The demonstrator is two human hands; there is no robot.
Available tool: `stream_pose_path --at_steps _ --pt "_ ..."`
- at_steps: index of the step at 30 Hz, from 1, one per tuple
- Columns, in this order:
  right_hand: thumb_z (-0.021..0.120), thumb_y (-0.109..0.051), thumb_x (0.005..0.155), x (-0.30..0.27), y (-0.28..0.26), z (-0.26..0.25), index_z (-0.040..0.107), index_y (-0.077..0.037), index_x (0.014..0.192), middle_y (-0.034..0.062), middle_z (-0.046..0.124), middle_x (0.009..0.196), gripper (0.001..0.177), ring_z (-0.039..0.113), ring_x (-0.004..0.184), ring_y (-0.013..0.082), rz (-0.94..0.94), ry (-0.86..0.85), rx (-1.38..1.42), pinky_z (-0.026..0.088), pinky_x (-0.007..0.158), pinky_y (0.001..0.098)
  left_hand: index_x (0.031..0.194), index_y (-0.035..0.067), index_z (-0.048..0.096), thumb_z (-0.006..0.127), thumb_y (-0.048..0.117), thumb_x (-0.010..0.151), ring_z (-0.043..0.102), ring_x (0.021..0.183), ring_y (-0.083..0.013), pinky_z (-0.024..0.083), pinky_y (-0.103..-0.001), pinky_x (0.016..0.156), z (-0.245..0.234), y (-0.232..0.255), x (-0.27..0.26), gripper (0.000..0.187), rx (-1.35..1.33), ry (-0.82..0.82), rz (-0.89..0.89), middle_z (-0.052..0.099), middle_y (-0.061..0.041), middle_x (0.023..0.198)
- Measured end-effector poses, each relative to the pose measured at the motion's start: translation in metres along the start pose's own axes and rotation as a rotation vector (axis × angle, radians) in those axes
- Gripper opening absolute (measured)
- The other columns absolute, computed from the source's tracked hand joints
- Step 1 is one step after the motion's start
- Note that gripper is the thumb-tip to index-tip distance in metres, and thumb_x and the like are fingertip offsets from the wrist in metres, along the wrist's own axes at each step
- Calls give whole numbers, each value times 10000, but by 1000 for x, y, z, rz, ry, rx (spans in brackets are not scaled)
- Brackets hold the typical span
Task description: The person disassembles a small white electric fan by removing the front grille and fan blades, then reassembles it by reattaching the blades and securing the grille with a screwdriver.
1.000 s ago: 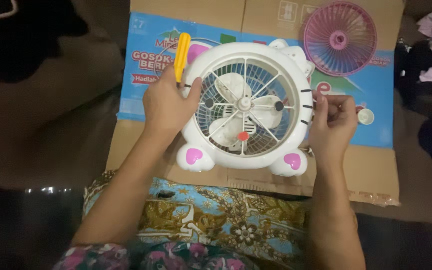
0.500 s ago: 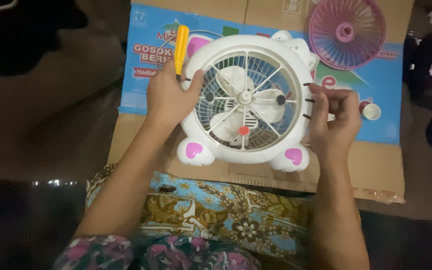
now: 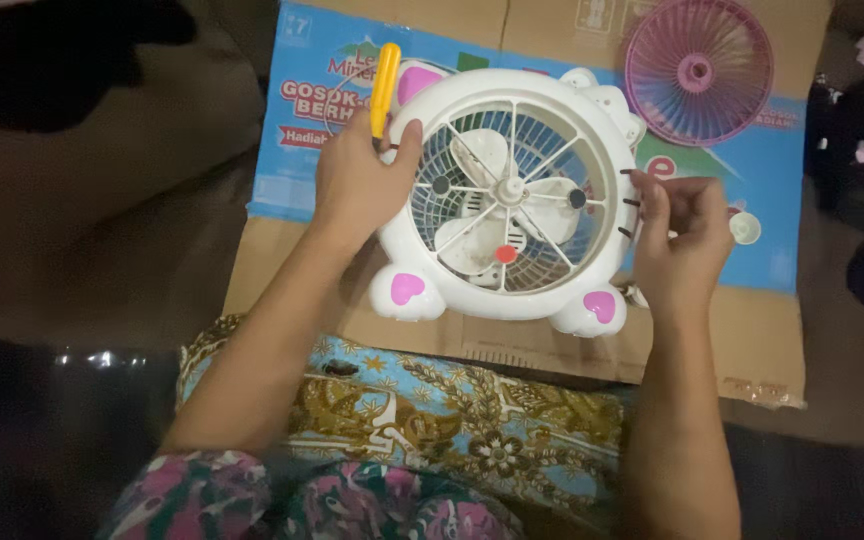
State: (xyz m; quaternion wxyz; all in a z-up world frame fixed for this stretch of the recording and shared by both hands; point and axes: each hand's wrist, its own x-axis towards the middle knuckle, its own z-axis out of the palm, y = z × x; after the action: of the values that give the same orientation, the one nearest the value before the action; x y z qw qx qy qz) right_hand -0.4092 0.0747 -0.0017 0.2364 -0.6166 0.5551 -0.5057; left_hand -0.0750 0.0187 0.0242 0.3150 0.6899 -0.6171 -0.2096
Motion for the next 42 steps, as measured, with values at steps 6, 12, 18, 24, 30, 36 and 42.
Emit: stream_pose_path --at_steps 6,12,18,24,30,36,42 --pt "654 -6 1189 -2 -2 -7 604 46 1129 121 716 1028 94 685 880 122 -3 57 84 568 788 255 1031 5 651 694 452 943 705 788 -382 535 -491 711 -2 -6 -3 457 20 -6 20 704 -168 845" --pt "724 -30 1132 8 -30 -13 710 72 1193 109 725 1026 120 681 865 115 82 4 173 573 796 259 1080 -29 621 724 435 942 683 918 -389 534 -479 787 2 -9 -1 495 -7 83 133 676 -205 999" --pt "735 -71 1052 23 -65 14 722 68 1201 115 743 1025 204 708 871 134 227 -166 131 577 795 261 1193 -27 537 751 483 858 692 1005 -366 521 -445 864 0 -24 5 647 -121 -222 -79 689 -179 1061" --pt "680 -103 1073 51 -91 46 741 34 1193 90 755 1036 192 710 873 113 192 -425 105 576 756 258 1250 -53 485 720 359 858 699 1048 -371 547 -438 902 4 -29 5 615 -182 -301 -107 687 -199 1132" --pt "749 -78 993 67 -109 61 730 -2 1044 49 768 986 94 685 823 88 98 -619 -138 544 701 261 1268 -55 474 728 335 866 682 1069 -373 537 -456 900 8 -27 6 615 -173 -260 -58 689 -182 1140" --pt "807 -120 888 77 -114 69 790 -70 1022 98 760 918 144 726 797 185 -226 -773 -473 568 723 322 1264 -38 473 737 340 847 690 1040 -363 539 -461 881 6 -22 5 622 -204 -261 -70 694 -166 1125" --pt "815 -149 844 80 -123 71 788 -88 1022 104 746 912 190 702 851 292 -481 -823 -631 558 758 411 1178 0 534 755 345 851 700 1019 -345 546 -455 868 1 -17 2 524 -213 -242 -68 694 -159 1077"
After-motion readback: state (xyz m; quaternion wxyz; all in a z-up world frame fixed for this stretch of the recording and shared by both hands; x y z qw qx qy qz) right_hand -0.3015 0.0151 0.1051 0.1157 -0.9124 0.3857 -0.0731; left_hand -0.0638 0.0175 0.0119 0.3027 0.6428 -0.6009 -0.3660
